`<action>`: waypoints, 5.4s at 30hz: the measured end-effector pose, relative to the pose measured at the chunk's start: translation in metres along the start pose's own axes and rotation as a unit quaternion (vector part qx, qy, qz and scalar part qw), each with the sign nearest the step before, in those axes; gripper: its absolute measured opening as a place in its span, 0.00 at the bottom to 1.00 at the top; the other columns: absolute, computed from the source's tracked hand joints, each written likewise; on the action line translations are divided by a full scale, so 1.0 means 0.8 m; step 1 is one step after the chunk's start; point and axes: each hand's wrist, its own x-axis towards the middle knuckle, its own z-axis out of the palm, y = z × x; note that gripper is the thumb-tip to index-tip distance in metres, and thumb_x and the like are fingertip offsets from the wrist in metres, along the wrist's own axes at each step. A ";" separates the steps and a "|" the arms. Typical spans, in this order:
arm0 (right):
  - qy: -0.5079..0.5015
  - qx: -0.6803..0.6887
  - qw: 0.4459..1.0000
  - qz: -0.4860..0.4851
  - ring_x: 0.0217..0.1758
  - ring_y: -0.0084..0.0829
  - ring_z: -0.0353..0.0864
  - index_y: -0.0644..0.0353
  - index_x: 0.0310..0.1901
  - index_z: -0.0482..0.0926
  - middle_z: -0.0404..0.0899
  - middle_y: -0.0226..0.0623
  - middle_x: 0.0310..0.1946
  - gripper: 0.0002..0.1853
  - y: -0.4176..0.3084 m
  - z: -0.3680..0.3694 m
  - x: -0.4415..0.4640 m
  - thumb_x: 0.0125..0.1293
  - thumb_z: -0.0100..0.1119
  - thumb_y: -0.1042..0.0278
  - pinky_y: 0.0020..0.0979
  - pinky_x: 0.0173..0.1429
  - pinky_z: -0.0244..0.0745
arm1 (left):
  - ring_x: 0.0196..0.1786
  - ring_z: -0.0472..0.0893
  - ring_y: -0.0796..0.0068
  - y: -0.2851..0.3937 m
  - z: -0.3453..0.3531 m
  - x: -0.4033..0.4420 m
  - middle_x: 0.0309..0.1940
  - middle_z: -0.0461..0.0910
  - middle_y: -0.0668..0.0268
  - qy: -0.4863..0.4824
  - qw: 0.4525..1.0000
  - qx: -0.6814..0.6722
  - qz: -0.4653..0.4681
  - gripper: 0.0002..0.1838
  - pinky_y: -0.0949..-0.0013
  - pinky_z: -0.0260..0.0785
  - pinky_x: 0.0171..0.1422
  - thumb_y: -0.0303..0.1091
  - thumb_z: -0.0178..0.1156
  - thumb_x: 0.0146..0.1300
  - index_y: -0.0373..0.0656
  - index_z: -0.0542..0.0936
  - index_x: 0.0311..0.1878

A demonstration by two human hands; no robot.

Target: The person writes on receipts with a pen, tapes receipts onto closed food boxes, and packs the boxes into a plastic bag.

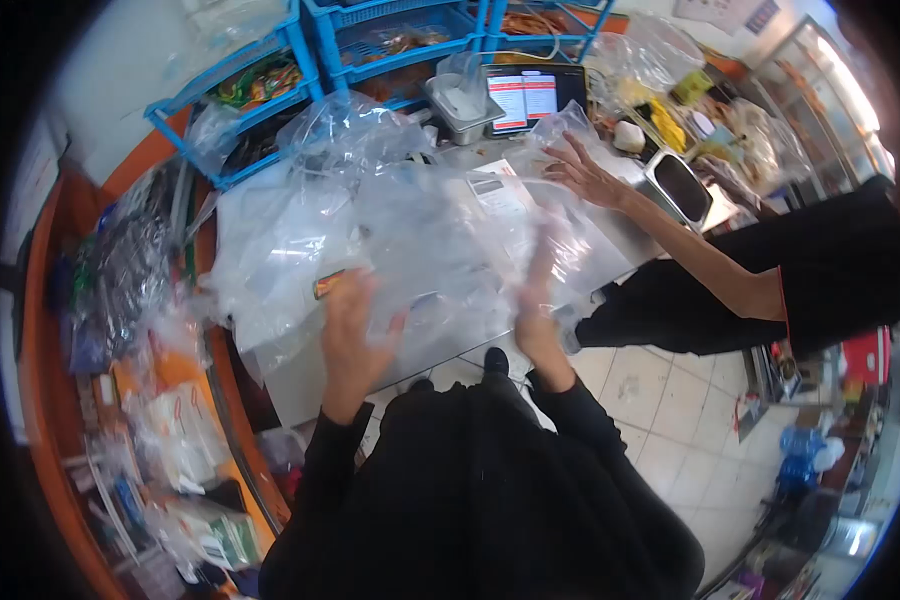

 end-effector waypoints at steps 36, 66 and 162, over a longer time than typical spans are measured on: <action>-0.168 -0.620 0.759 0.110 0.56 0.53 0.53 0.44 0.56 0.60 0.48 0.47 0.58 0.44 0.162 -0.208 0.127 0.30 0.63 0.45 0.52 0.50 0.54 | 0.14 0.59 0.84 -0.027 -0.081 -0.039 0.33 0.66 0.65 0.098 0.579 -0.767 -0.260 0.10 0.80 0.51 0.21 0.39 0.46 0.57 0.46 0.64 0.25; -0.544 0.195 0.813 0.067 0.55 0.40 0.51 0.60 0.58 0.42 0.50 0.49 0.51 0.54 0.011 0.143 -0.061 0.28 0.68 0.64 0.40 0.58 0.49 | 0.15 0.56 0.92 0.006 -0.152 -0.049 0.35 0.72 0.66 0.085 0.822 -0.361 -0.432 0.29 0.88 0.46 0.19 0.49 0.36 0.60 0.33 0.61 0.54; -0.724 -0.257 0.524 -0.369 0.21 0.36 0.72 0.62 0.19 0.74 0.71 0.40 0.13 0.20 -0.071 -0.046 0.076 0.48 0.55 0.50 0.31 0.30 0.66 | 0.11 0.54 0.90 0.071 -0.119 0.006 0.06 0.57 0.78 0.163 0.872 -0.300 -0.351 0.28 0.87 0.42 0.17 0.48 0.36 0.61 0.28 0.74 0.38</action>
